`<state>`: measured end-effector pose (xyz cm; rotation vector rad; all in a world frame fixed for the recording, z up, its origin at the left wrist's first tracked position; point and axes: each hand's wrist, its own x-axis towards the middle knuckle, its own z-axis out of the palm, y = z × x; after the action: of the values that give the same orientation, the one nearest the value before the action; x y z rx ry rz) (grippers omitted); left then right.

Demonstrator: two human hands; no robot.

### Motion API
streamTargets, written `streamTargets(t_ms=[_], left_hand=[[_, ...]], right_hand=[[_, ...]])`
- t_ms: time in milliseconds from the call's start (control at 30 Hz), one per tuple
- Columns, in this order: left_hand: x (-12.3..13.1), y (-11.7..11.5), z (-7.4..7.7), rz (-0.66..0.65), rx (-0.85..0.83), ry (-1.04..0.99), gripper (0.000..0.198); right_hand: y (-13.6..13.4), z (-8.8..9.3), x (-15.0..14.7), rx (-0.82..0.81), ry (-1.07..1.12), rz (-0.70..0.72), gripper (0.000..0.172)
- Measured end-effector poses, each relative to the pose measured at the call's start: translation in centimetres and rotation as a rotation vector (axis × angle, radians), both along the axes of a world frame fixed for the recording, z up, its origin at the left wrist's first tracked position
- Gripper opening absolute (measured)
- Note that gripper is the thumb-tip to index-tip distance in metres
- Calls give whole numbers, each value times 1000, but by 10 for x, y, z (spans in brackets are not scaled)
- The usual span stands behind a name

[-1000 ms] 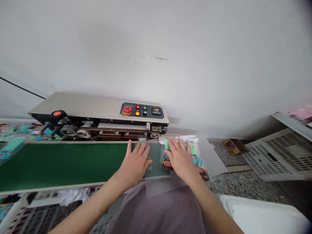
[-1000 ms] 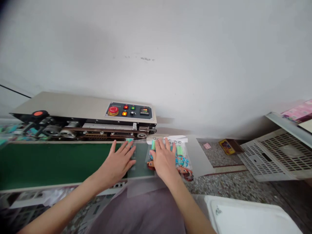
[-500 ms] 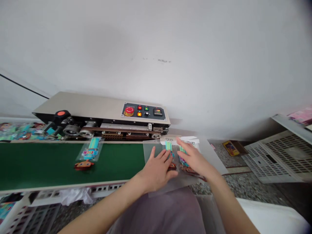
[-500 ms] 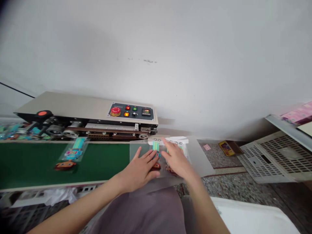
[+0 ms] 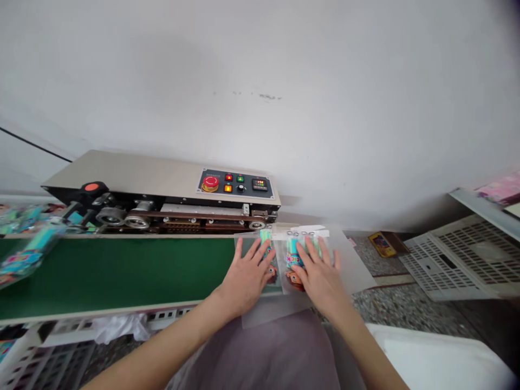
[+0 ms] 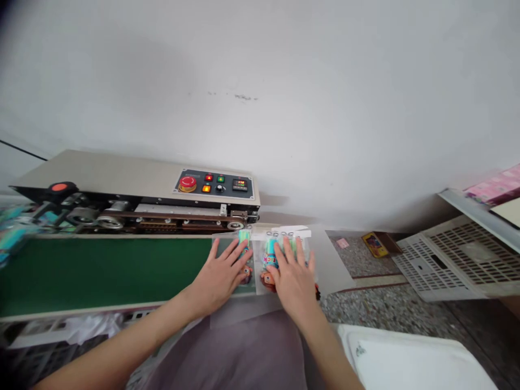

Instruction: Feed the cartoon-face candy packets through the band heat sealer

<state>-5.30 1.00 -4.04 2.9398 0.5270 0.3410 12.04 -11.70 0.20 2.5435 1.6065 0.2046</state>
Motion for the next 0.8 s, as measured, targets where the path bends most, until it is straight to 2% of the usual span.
streamTargets(t_ms=[167, 267, 367, 433, 533, 633, 733, 800], left_hand=[[-26, 12, 15, 96, 5, 76, 52], [-35, 22, 26, 173, 16, 87, 49], [-31, 25, 39, 179, -13, 54, 47], [-22, 20, 44, 120, -51, 28, 47], [-5, 6, 40, -8, -97, -6, 49], [7, -1, 23, -71, -112, -9, 56], [9, 5, 9, -88, -93, 11, 59], [7, 13, 5, -121, -85, 19, 58]], right_hand=[[31, 6, -24, 18, 77, 42, 53], [40, 9, -32, 46, 124, 60, 52], [38, 11, -31, 66, 147, 93, 51], [34, 10, -29, 53, 194, 142, 52], [28, 5, -24, 57, 266, 132, 54], [24, 0, -19, 94, 271, 79, 55], [21, -2, -16, 82, 271, 101, 53], [20, -1, -16, 59, 261, 118, 51]])
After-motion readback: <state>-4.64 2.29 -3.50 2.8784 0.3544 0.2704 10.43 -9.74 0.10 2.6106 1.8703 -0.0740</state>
